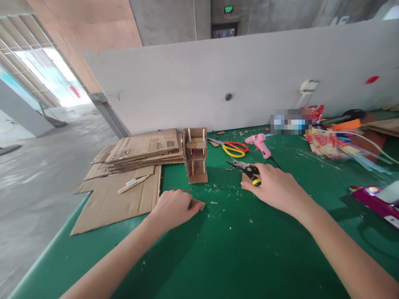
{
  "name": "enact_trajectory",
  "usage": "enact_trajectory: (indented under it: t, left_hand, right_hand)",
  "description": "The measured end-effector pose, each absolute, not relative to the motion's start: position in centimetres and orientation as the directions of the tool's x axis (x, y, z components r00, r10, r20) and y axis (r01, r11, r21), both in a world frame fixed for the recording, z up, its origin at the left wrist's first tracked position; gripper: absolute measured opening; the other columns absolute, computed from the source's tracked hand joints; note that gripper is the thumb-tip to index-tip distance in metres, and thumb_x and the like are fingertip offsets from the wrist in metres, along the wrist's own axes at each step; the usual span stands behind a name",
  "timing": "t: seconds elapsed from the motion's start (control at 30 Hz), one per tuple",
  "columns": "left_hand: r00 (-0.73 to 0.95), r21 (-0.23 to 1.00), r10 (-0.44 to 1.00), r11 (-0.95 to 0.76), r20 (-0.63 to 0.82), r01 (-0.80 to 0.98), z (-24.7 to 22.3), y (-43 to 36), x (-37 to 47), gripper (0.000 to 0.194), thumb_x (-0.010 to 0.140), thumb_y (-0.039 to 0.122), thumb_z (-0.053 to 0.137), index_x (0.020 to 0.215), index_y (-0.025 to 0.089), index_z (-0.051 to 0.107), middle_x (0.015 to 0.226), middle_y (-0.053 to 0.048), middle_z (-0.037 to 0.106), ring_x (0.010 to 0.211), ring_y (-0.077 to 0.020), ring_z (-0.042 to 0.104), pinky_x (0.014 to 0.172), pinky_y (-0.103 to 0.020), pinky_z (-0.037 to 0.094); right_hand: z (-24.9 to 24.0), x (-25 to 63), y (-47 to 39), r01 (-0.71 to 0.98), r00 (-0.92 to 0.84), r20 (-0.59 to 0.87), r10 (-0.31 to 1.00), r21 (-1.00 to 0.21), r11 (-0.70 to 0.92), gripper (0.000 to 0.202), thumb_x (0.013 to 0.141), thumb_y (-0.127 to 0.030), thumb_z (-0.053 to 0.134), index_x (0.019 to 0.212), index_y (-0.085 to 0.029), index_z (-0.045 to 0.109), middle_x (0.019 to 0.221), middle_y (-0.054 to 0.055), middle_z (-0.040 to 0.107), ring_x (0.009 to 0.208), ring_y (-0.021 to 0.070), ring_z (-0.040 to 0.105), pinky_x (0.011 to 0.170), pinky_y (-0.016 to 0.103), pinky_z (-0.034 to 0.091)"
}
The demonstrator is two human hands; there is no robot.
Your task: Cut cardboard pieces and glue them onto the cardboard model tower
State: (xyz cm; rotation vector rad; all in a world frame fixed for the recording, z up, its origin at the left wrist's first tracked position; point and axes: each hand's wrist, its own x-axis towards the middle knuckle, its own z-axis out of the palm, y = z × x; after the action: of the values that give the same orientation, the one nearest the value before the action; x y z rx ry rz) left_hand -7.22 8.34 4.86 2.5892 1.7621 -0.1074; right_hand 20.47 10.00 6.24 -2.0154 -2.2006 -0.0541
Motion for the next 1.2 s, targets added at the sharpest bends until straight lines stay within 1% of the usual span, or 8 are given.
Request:
enact_trajectory:
  t: [0.1,0.3,0.4,0.47,0.6,0.73,0.83,1.2]
  left_hand:
    - [0.362,-0.158,0.931,-0.364,-0.04,0.918,5.5,8.7,-6.7,0.052,0.094,0.054,0.028,0.079,0.017,0.061,0.067,-0.007,0.063,0.06,-0.0234,0.064,0.051,-0.027,0.038]
    - [0.699,-0.212,0.714,-0.68,0.023,0.702,5.1,8.5,-1.5,0.022,0.092,0.018,0.042,0.108,0.017,0.057,0.102,-0.009,0.06,0.069,-0.0178,0.067,0.053,-0.026,0.048]
    - [0.675,-0.174,0.737,-0.662,0.024,0.729,4.4,9.4,1.9,0.025,0.084,0.008,0.047,0.106,0.012,0.058,0.104,-0.013,0.058,0.071,-0.019,0.068,0.056,-0.027,0.051]
    - [0.583,-0.119,0.812,-0.577,0.018,0.808,4.1,10.6,3.6,0.026,0.086,0.008,0.046,0.107,0.011,0.06,0.108,-0.016,0.058,0.075,-0.021,0.07,0.059,-0.029,0.053]
    - [0.478,-0.086,0.877,-0.473,0.048,0.877,3.5,13.6,5.3,0.037,0.09,0.009,0.04,0.126,0.007,0.05,0.128,-0.027,0.049,0.084,-0.0259,0.071,0.064,-0.035,0.055]
    - [0.481,-0.049,0.875,-0.479,0.055,0.877,3.3,15.2,5.0,0.028,0.087,0.006,0.042,0.11,0.009,0.058,0.108,-0.018,0.061,0.087,-0.0256,0.07,0.067,-0.033,0.055]
    - [0.5,-0.04,0.864,-0.498,0.054,0.866,3.4,15.1,4.1,0.022,0.086,0.005,0.042,0.099,0.011,0.06,0.097,-0.013,0.062,0.085,-0.0257,0.07,0.066,-0.034,0.056]
    - [0.785,-0.086,0.615,-0.781,0.07,0.619,3.5,11.8,-1.0,0.019,0.087,0.007,0.039,0.1,0.013,0.051,0.089,-0.008,0.058,0.062,-0.0191,0.062,0.046,-0.03,0.051]
  right_hand:
    - [5.7,21.6,10.4,0.993,-0.066,0.087,0.994,0.1,0.057,0.061,0.084,-0.064,0.044,0.116,-0.013,0.055,0.104,0.018,0.064,0.093,0.0361,0.061,0.071,0.046,0.047]
    - [5.2,21.5,11.2,0.973,-0.069,0.031,0.997,0.224,0.06,0.066,0.085,-0.064,0.045,0.114,-0.006,0.059,0.106,0.023,0.063,0.099,0.0388,0.058,0.076,0.05,0.047]
    - [6.3,21.0,13.6,0.98,-0.136,0.072,0.988,0.157,0.123,0.056,0.091,-0.057,0.039,0.11,-0.008,0.061,0.106,0.024,0.064,0.102,0.0381,0.058,0.078,0.048,0.047]
    - [7.3,20.2,16.6,0.971,-0.241,0.074,0.968,0.017,0.24,0.046,0.094,-0.047,0.036,0.113,-0.013,0.06,0.111,0.019,0.065,0.105,0.033,0.059,0.079,0.042,0.048]
    - [8.2,17.6,24.8,0.919,-0.377,0.003,0.926,-0.122,0.375,0.032,0.097,-0.028,0.038,0.117,-0.017,0.061,0.121,0.012,0.063,0.105,0.0227,0.06,0.086,0.031,0.047]
    - [7.3,15.1,32.3,0.943,-0.317,0.01,0.948,-0.104,0.317,0.035,0.092,-0.035,0.056,0.122,-0.017,0.056,0.123,0.01,0.057,0.104,0.0216,0.059,0.087,0.043,0.051]
    - [6.3,14.3,36.1,0.962,-0.267,-0.017,0.964,-0.069,0.265,0.034,0.091,-0.034,0.057,0.121,-0.017,0.056,0.122,0.01,0.057,0.102,0.021,0.06,0.085,0.042,0.052]
    - [4.1,13.8,41.0,0.966,-0.241,-0.101,0.965,0.072,0.249,0.035,0.091,-0.034,0.057,0.121,-0.016,0.056,0.122,0.01,0.058,0.102,0.0213,0.06,0.085,0.041,0.052]
